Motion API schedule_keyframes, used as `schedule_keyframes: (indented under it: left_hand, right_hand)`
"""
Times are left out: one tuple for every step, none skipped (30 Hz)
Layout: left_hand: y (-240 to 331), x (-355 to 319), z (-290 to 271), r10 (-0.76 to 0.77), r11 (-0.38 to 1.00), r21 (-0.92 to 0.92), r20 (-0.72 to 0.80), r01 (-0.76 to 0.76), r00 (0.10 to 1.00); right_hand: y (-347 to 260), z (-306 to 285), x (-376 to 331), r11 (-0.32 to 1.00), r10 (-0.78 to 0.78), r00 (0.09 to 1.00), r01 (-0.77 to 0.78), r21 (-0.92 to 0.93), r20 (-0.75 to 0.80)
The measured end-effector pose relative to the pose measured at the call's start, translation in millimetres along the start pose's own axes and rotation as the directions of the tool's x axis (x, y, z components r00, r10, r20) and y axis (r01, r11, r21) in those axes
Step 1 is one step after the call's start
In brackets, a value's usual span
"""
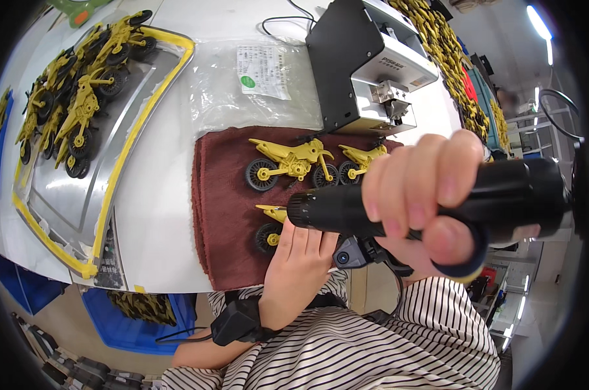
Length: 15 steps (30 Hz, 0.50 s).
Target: Using an electric screwdriver to assemble or process yellow toy motorcycles at a manufacturing workstation.
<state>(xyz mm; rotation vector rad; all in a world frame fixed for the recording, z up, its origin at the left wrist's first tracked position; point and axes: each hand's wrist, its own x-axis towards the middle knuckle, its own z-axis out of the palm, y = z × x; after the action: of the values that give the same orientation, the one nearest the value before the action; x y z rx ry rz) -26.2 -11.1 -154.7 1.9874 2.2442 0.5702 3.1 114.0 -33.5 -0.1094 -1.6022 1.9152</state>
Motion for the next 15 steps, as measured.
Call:
schedule_keyframes:
  left_hand:
    - [1, 0, 1, 0.008, 1.0, -0.005, -0.043, -0.008, 0.999]
    - [2, -1, 3, 0.013, 1.0, -0.01, -0.049, -0.013, 0.999]
    - [2, -1, 5, 0.069, 0.997, -0.023, -0.045, -0.07, 0.997]
    - [3, -1, 6, 0.128, 0.991, -0.037, -0.042, -0.129, 0.991]
    - [1, -4, 7, 0.107, 0.994, -0.03, -0.037, -0.108, 0.994]
    - [0, -5, 8, 0.07, 0.997, -0.027, -0.047, -0.071, 0.996]
    - [-2, -7, 9, 0.034, 0.999, -0.024, -0.058, -0.035, 0.998]
    - [-3, -6, 8, 0.03, 0.999, -0.026, -0.056, -0.031, 0.998]
    - [-4, -6, 9, 0.002, 0.996, -0.09, -0.098, -0.011, 0.995]
    - [-5, -6, 11, -0.03, 0.988, -0.154, -0.137, 0.008, 0.99]
    - [-3, -6, 12, -0.049, 0.93, -0.365, -0.023, 0.037, 0.999]
    - [-1, -5, 10, -0.036, 0.929, -0.37, -0.031, 0.022, 0.999]
    - [0, -4, 6, 0.024, 0.984, -0.172, -0.066, -0.036, 0.997]
    - [2, -3, 3, 0.087, 0.996, 0.034, -0.089, -0.084, 0.992]
    - [4, -1, 8, 0.072, 0.986, -0.138, -0.126, -0.089, 0.989]
  right_hand:
    - [0, 6, 0, 0.999, 0.049, 0.996, -0.05, -0.014, -0.077]
    - [0, 6, -1, 0.999, 0.046, 0.996, -0.048, -0.023, -0.078]
    - [2, 5, -2, 0.997, 0.052, 0.995, -0.056, -0.044, -0.091]
    - [2, 5, -2, 0.996, 0.055, 0.993, -0.063, -0.066, -0.106]
    - [7, 8, -1, 0.995, 0.08, 0.989, -0.087, -0.055, -0.124]
    - [12, 10, 1, 0.995, 0.089, 0.99, -0.094, -0.04, -0.11]
    - [17, 11, 3, 0.992, 0.102, 0.99, -0.108, -0.062, -0.094]
    - [18, 12, 5, 0.988, 0.111, 0.99, -0.12, -0.098, -0.09]
    - [19, 12, 9, 0.988, 0.116, 0.989, -0.124, -0.095, -0.087]
    - [20, 12, 12, 0.982, 0.125, 0.992, -0.128, -0.141, -0.031]
    - [16, 10, 13, 0.972, 0.122, 0.992, -0.116, -0.205, 0.016]
    - [12, 7, 11, 0.97, 0.115, 0.993, -0.11, -0.218, 0.01]
    - [6, 2, 9, 0.96, 0.157, 0.987, -0.141, -0.244, 0.046]
    - [4, -1, 7, 0.948, 0.202, 0.976, -0.174, -0.267, 0.081]
    - [6, -3, 6, 0.945, 0.197, 0.978, -0.17, -0.28, 0.068]
